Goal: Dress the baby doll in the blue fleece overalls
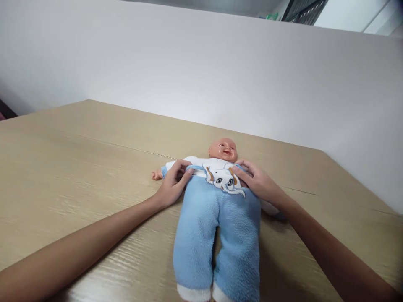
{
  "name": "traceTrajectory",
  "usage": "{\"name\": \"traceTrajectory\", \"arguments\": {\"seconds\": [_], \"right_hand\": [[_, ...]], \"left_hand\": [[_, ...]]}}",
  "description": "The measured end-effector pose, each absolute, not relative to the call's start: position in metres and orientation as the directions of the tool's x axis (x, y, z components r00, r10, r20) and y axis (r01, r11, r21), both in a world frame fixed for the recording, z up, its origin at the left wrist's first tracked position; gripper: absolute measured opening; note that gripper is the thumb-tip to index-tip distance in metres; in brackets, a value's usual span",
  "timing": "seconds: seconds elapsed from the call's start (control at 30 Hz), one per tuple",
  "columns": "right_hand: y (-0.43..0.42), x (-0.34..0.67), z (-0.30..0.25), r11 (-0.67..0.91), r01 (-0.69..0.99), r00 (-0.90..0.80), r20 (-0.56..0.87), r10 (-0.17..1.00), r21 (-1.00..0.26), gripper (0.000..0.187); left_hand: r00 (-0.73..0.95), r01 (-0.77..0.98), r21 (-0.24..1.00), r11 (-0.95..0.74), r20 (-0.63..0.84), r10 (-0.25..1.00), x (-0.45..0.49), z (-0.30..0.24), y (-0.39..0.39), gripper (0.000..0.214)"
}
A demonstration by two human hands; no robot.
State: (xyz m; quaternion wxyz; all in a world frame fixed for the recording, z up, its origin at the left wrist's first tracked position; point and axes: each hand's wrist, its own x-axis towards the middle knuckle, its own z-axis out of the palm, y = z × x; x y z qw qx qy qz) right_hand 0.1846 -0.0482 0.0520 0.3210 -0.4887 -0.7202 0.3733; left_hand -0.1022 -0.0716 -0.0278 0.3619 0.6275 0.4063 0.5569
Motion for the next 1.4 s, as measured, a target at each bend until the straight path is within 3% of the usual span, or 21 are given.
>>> {"name": "traceTrajectory", "arguments": {"seconds": [0.1,0.17,0.27,0.37,0.47,0.57,0.63,0.73,0.83,0.9,1.0,1.07,1.17,1.3,1.4], "right_hand": [[-0.032,0.161,0.066,0.429,0.547,-0.351,0.269,0.897,-0.718,0.036],[-0.017,0.139,0.074,0.530,0.583,-0.441,0.308,0.843,-0.616,0.027],[0.012,0.101,0.079,0.650,0.584,-0.659,0.184,0.729,-0.486,0.020],[0.036,0.061,0.074,0.774,0.461,-0.852,0.029,0.523,-0.434,0.018],[0.049,0.028,0.065,0.843,0.399,-0.909,-0.034,0.415,-0.361,0.017],[0.049,0.018,0.059,0.846,0.425,-0.898,-0.034,0.438,-0.321,0.021],[0.046,0.026,0.060,0.842,0.452,-0.880,0.006,0.475,-0.296,0.004],[0.040,0.052,0.066,0.801,0.504,-0.803,0.165,0.572,-0.324,0.023],[0.035,0.079,0.072,0.747,0.482,-0.721,0.278,0.635,-0.457,0.032],[0.032,0.092,0.073,0.733,0.438,-0.720,0.285,0.633,-0.521,0.037],[0.028,0.100,0.067,0.766,0.382,-0.754,0.304,0.582,-0.518,0.042],[0.025,0.099,0.062,0.793,0.355,-0.767,0.332,0.550,-0.494,0.038],[0.022,0.096,0.058,0.792,0.316,-0.775,0.339,0.533,-0.522,0.029],[0.014,0.100,0.062,0.645,0.288,-0.774,0.224,0.593,-0.708,0.028],[0.006,0.110,0.063,0.472,0.335,-0.716,0.105,0.690,-0.815,0.037]], "left_hand": [[0.038,0.131,0.879,-0.458,0.457,0.889,-0.101,-0.029,-0.073,0.032],[0.036,0.156,0.853,-0.497,0.498,0.866,-0.102,-0.029,-0.073,0.028],[0.054,0.203,0.797,-0.569,0.571,0.819,-0.102,-0.029,-0.074,0.022],[0.061,0.229,0.757,-0.612,0.616,0.786,-0.103,-0.028,-0.074,0.017],[0.053,0.227,0.755,-0.615,0.621,0.782,-0.103,-0.027,-0.074,0.017],[0.052,0.209,0.769,-0.604,0.608,0.792,-0.102,-0.027,-0.074,0.019],[0.061,0.196,0.777,-0.598,0.599,0.799,-0.102,-0.028,-0.073,0.021],[0.051,0.211,0.765,-0.608,0.613,0.788,-0.103,-0.029,-0.074,0.020],[0.047,0.309,0.639,-0.704,0.730,0.682,-0.104,-0.034,-0.077,0.009],[0.066,0.382,0.510,-0.771,0.817,0.573,-0.104,-0.038,-0.079,0.016],[0.062,0.418,0.396,-0.818,0.886,0.460,-0.101,-0.045,-0.081,0.022],[0.026,0.367,0.427,-0.827,0.884,0.467,-0.099,-0.047,-0.081,0.014],[-0.101,0.229,0.598,-0.768,0.799,0.592,-0.095,-0.046,-0.077,0.015],[-0.210,0.021,0.870,-0.493,0.485,0.849,-0.095,-0.039,-0.069,0.028],[-0.208,-0.172,0.938,-0.300,0.263,0.942,-0.094,-0.037,-0.065,0.034]]}}
